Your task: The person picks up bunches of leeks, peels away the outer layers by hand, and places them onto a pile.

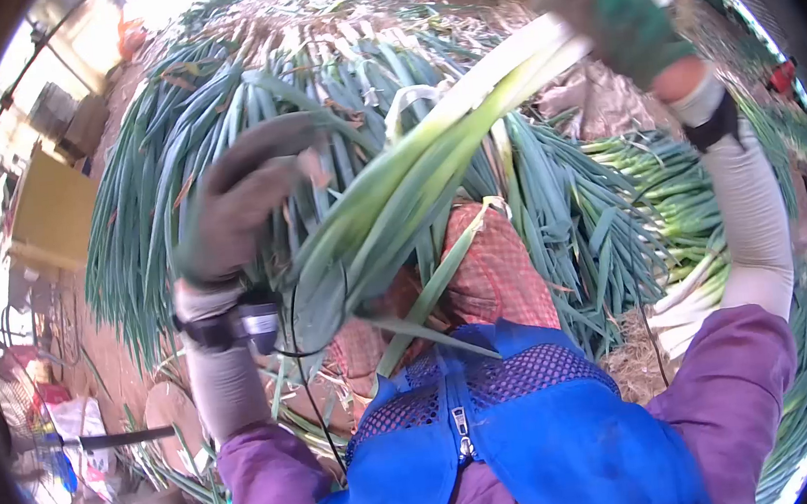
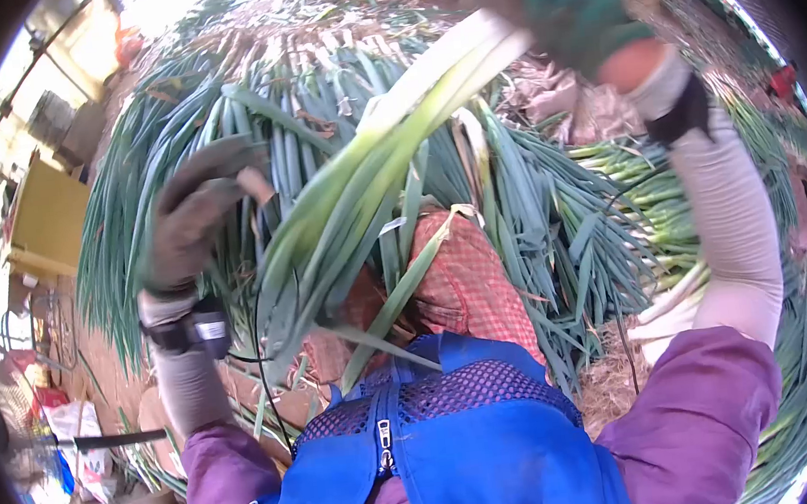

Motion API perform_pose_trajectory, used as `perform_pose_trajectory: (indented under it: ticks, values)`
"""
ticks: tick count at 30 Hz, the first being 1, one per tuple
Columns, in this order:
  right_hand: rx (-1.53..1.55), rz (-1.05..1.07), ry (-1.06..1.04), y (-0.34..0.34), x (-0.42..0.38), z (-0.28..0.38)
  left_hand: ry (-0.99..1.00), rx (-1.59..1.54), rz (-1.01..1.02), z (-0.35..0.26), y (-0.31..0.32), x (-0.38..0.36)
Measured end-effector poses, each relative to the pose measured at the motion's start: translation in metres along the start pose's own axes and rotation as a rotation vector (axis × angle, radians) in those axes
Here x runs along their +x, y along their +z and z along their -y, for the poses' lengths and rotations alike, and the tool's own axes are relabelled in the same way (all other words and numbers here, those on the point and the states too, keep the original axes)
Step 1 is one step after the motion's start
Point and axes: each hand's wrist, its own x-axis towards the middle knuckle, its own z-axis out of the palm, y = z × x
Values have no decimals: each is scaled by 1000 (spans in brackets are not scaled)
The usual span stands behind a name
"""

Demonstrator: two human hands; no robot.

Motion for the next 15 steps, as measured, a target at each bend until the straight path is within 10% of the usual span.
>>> perform_pose_trajectory:
  ticks: [6,10,15]
  values:
    - [-435,213,632,-124,-224,-145,85,-391,-36,10,-89,-19]
    - [-655,668,1189,-250,-355,-129,96,-521,34,43,-139,-23]
    - [-814,747,1827,-307,-402,-27,-84,-622,32,86,-144,-4]
